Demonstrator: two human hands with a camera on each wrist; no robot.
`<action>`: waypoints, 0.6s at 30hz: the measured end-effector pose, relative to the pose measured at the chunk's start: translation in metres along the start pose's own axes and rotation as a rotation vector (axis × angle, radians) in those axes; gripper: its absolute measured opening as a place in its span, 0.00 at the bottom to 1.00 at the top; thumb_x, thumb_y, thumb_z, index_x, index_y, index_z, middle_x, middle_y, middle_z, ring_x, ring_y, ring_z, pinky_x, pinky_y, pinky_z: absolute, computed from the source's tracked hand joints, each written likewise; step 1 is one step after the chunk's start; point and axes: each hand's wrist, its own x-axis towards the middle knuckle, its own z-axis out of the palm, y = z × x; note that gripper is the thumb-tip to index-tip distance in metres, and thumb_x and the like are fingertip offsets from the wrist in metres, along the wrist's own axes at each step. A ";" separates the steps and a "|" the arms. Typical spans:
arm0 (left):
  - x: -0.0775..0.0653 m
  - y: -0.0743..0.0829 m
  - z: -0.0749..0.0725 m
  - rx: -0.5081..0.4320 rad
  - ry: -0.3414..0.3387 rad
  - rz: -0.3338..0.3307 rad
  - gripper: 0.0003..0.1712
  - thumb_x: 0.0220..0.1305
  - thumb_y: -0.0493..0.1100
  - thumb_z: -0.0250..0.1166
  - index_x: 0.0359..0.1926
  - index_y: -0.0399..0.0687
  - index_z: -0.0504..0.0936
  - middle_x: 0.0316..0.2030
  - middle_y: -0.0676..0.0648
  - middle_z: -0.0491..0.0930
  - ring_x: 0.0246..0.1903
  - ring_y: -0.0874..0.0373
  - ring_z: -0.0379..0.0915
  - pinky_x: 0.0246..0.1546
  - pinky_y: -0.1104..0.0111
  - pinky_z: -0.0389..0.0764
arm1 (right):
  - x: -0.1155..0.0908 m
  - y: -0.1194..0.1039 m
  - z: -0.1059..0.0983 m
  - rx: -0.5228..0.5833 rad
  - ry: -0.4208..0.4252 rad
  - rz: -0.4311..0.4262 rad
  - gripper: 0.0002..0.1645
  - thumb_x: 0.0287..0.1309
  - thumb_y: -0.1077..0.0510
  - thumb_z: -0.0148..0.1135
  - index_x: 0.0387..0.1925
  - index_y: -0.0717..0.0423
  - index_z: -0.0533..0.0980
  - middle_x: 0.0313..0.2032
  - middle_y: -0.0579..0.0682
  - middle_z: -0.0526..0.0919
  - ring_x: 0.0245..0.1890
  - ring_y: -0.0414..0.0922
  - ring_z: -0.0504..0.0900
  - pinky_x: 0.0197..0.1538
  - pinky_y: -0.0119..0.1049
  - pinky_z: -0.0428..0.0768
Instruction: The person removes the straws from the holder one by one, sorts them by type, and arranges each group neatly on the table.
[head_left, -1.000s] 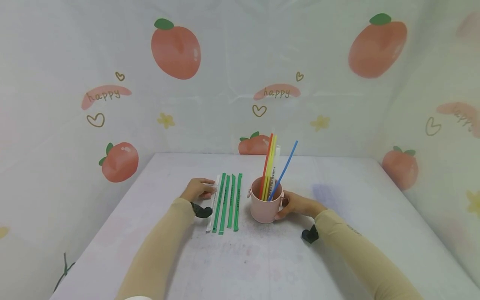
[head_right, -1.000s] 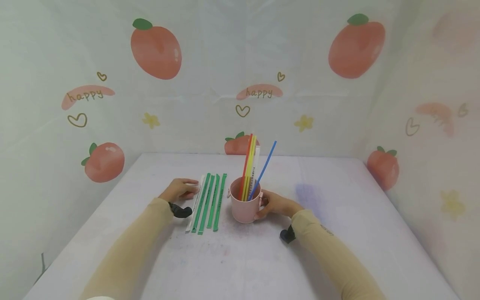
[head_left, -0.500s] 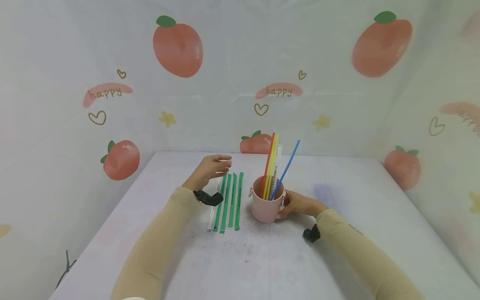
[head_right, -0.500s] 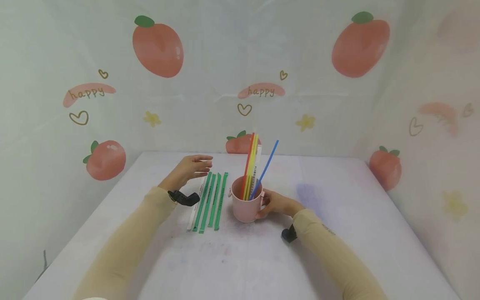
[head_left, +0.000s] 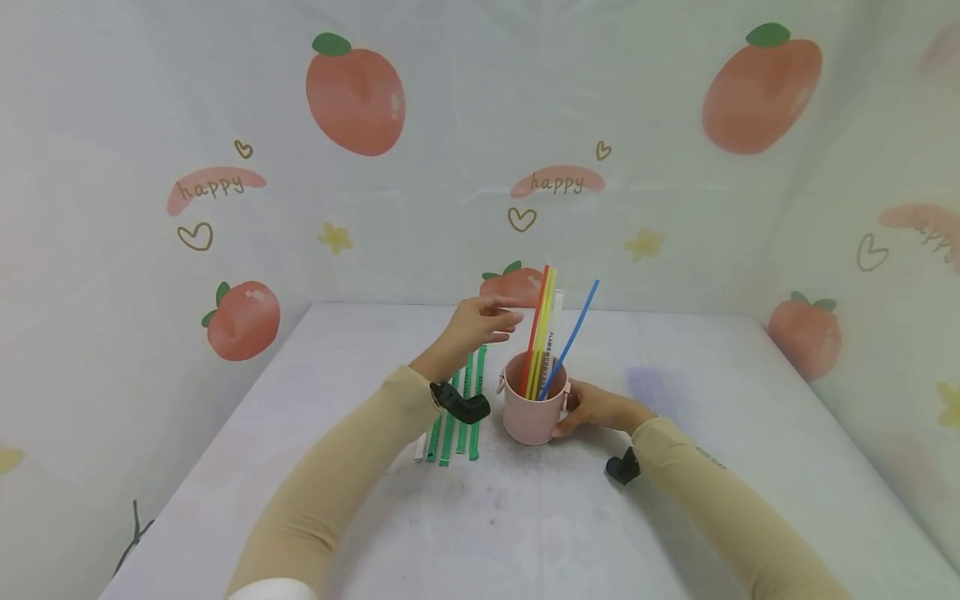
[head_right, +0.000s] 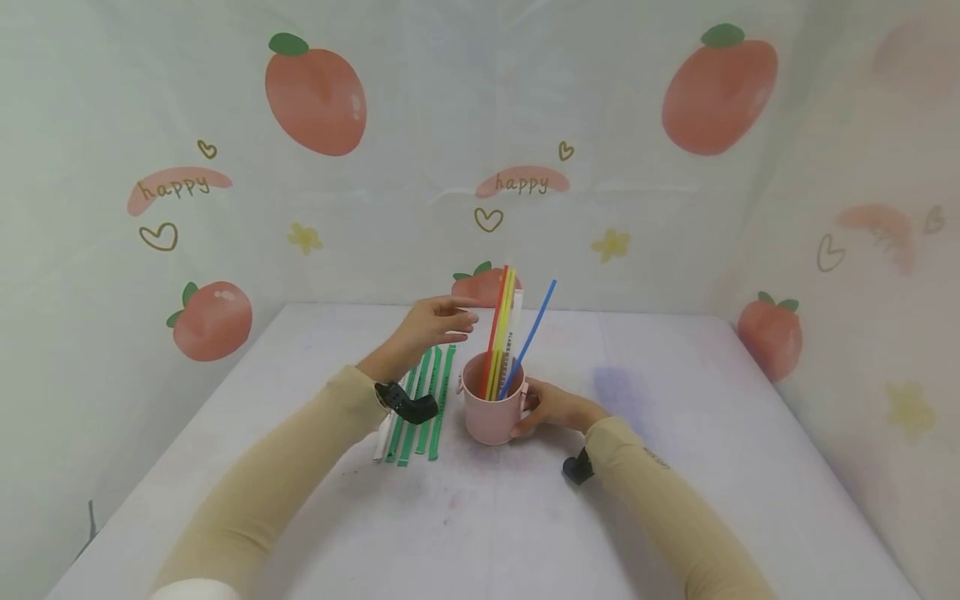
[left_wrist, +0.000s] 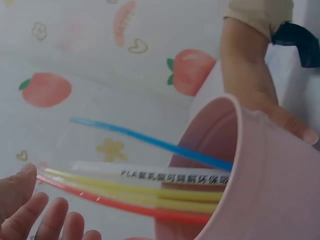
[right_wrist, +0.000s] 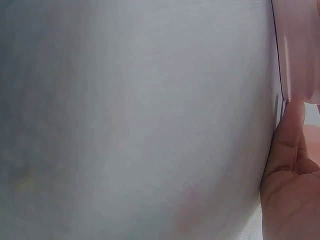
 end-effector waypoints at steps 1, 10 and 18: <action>0.001 0.000 0.004 -0.003 -0.005 0.011 0.21 0.66 0.43 0.64 0.59 0.43 0.78 0.53 0.40 0.80 0.51 0.47 0.77 0.54 0.62 0.80 | 0.000 0.000 0.000 -0.001 -0.002 -0.005 0.38 0.46 0.61 0.75 0.58 0.61 0.66 0.42 0.51 0.67 0.47 0.49 0.64 0.48 0.41 0.64; 0.005 -0.004 0.032 0.072 -0.018 -0.021 0.19 0.65 0.43 0.65 0.56 0.45 0.80 0.47 0.43 0.82 0.46 0.50 0.80 0.50 0.60 0.82 | 0.002 0.001 -0.001 0.002 -0.010 -0.007 0.41 0.46 0.60 0.76 0.61 0.62 0.65 0.45 0.51 0.69 0.48 0.49 0.65 0.50 0.40 0.64; 0.008 -0.012 0.044 0.126 0.005 -0.046 0.17 0.64 0.40 0.66 0.54 0.45 0.82 0.42 0.43 0.83 0.38 0.55 0.80 0.42 0.65 0.85 | 0.001 0.001 -0.002 -0.003 -0.005 0.009 0.44 0.46 0.59 0.76 0.63 0.61 0.63 0.48 0.52 0.70 0.50 0.50 0.64 0.54 0.42 0.64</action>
